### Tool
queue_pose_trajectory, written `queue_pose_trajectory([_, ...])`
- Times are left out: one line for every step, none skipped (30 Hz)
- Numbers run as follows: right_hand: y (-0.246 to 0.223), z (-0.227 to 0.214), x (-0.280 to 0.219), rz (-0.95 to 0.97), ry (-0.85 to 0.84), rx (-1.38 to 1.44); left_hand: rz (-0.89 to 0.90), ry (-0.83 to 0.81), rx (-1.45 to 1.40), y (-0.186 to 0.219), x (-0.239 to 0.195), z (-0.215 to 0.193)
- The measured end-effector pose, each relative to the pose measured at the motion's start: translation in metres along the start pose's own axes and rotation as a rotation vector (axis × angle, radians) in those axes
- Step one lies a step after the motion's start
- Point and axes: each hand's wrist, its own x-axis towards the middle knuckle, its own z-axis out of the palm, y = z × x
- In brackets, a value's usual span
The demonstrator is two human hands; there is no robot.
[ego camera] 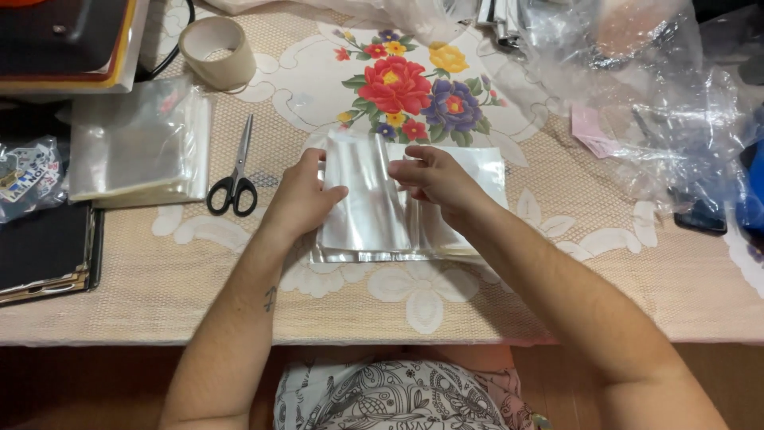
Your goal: The person removes several silver plastic pouches from a larger clear plastic bag. They then separate the pouches, unfold them, and arrange them on the table.
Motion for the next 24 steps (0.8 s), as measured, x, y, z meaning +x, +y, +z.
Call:
queue_pose_trajectory([0.001,0.001,0.002,-0.002,-0.001,-0.004,0.001,0.004,-0.004,0.001,-0.001,0.001])
queue_pose_trajectory([0.001,0.002,0.006,-0.024,0.019,-0.015,-0.003,0.008,-0.005,0.002,-0.002,0.000])
queue_pose_trajectory([0.001,0.004,0.010,-0.045,0.039,-0.026,-0.007,0.012,-0.007,0.003,-0.003,0.000])
queue_pose_trajectory([0.000,0.005,0.011,-0.046,0.036,-0.026,-0.009,0.015,-0.008,0.001,-0.003,0.000])
queue_pose_trajectory([-0.001,0.006,0.013,-0.049,0.034,0.015,-0.006,0.012,-0.006,0.000,-0.002,0.000])
queue_pose_trajectory([-0.002,0.006,0.014,-0.052,0.037,0.057,0.000,0.006,-0.003,-0.001,0.000,0.001])
queue_pose_trajectory([-0.004,0.007,0.013,-0.052,0.038,0.058,0.000,0.005,-0.003,0.001,-0.001,0.000])
queue_pose_trajectory([-0.006,0.007,0.012,-0.034,0.022,0.092,0.004,0.009,0.003,0.002,-0.002,0.000])
queue_pose_trajectory([-0.008,0.008,0.011,-0.016,0.005,0.125,0.007,0.013,0.008,0.003,-0.003,0.000])
queue_pose_trajectory([-0.013,0.010,0.006,-0.013,0.005,0.125,0.005,0.011,0.008,0.003,-0.002,0.000])
queue_pose_trajectory([-0.018,0.013,0.000,0.018,0.006,0.090,0.004,0.016,0.013,0.002,-0.002,-0.001])
queue_pose_trajectory([-0.024,0.016,-0.005,0.046,0.008,0.054,0.005,0.022,0.019,0.002,0.000,-0.001])
queue_pose_trajectory([-0.020,0.014,-0.002,0.045,0.007,0.054,0.004,0.023,0.019,0.003,0.000,-0.001])
queue_pose_trajectory([-0.017,0.014,0.001,0.037,-0.017,0.018,0.004,0.023,0.022,0.002,0.000,0.000])
queue_pose_trajectory([-0.014,0.013,0.004,0.028,-0.042,-0.017,0.004,0.022,0.025,0.002,0.001,0.000])
queue_pose_trajectory([-0.013,0.014,0.004,0.028,-0.043,-0.017,0.003,0.023,0.026,0.004,-0.002,-0.001])
queue_pose_trajectory([-0.012,0.014,0.005,0.027,-0.067,0.003,0.003,0.024,0.026,0.006,-0.004,-0.002])
queue_pose_trajectory([-0.012,0.014,0.006,0.026,-0.089,0.024,0.004,0.023,0.028,0.008,-0.006,-0.002])
queue_pose_trajectory([-0.014,0.015,0.005,0.026,-0.089,0.027,0.004,0.022,0.030,0.006,-0.004,-0.002])
queue_pose_trajectory([-0.016,0.016,0.004,0.019,-0.105,0.055,0.024,0.025,0.029,0.004,-0.002,-0.001])
queue_pose_trajectory([-0.018,0.016,0.003,0.013,-0.122,0.084,0.044,0.028,0.027,0.001,0.000,0.000])
queue_pose_trajectory([-0.020,0.017,0.002,0.014,-0.122,0.084,0.043,0.027,0.027,0.002,0.000,0.000])
queue_pose_trajectory([-0.021,0.018,0.002,0.032,-0.120,0.108,0.044,0.029,0.029,0.002,-0.001,0.000])
queue_pose_trajectory([-0.023,0.019,0.002,0.049,-0.118,0.131,0.045,0.033,0.030,0.003,-0.001,-0.001])
